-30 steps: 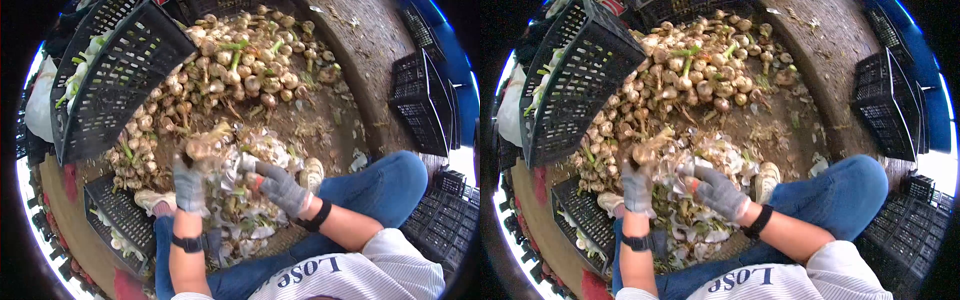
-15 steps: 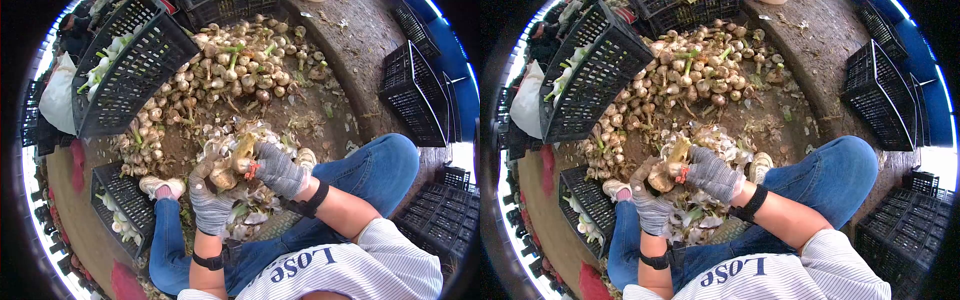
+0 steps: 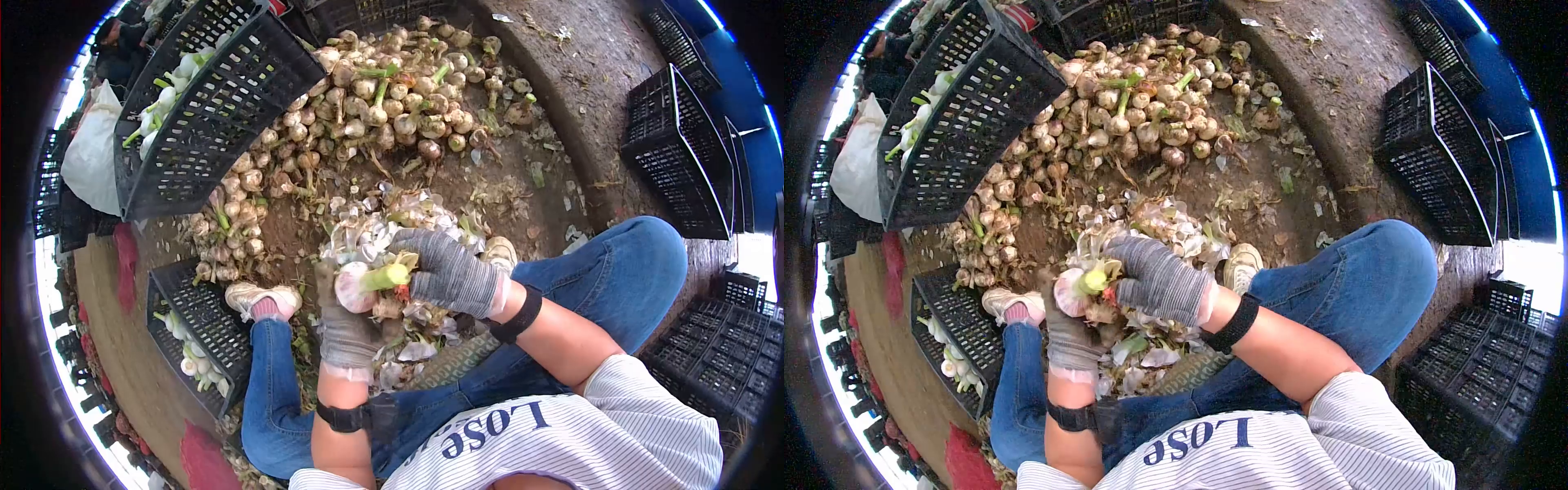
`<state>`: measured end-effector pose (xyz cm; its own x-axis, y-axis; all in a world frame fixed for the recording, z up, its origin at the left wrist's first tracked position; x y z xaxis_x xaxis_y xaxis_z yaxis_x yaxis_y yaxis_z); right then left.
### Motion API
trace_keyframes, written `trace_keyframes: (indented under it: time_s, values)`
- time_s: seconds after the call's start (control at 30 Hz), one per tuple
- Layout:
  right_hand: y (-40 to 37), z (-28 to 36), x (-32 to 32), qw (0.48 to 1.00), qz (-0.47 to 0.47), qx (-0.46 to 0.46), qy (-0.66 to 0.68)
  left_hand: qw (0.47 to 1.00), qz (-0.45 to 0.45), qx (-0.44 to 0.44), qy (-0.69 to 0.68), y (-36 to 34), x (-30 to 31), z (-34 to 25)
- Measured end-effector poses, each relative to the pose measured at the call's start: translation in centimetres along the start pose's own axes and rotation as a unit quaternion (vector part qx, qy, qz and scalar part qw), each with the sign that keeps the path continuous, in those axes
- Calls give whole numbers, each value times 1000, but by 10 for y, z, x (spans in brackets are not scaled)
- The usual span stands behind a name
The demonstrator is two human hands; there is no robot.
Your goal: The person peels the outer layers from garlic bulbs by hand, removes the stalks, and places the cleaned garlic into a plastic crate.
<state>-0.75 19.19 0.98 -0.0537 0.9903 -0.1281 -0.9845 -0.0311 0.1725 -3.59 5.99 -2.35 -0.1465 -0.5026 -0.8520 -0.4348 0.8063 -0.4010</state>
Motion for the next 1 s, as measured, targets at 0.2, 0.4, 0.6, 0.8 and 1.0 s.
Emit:
trace_keyframes:
  time_s: [0.2, 0.4, 0.6, 0.8, 1.0]
  values:
    - [-13, -35, -5, 929, -57, -207, 303, 939, -182, -173, 233, 10, 5, -18]
    - [-7, -39, 2, 914, -115, -161, 355, 965, -173, -131, 151, -2, -19, -11]
    - [-1, -55, 5, 812, -201, -147, 528, 983, -98, -104, 119, -3, 1, -12]
    - [3, -17, 1, 961, -83, -169, 202, 843, -187, -296, 409, -5, -19, -16]
    - [-1, -33, 9, 947, -139, -242, 158, 952, -132, -218, 167, -5, -28, -11]
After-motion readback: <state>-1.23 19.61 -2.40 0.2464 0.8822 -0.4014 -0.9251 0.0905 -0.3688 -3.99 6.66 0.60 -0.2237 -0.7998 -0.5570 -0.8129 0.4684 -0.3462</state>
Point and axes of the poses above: each hand's wrist, its own y-axis towards the middle knuckle, its own x-axis out of the back of the hand, z = x × y, the point moved 5 cm from there along y, towards the middle knuckle, and after that the axes turned 9 degrees about y, right-handed, at the moved point
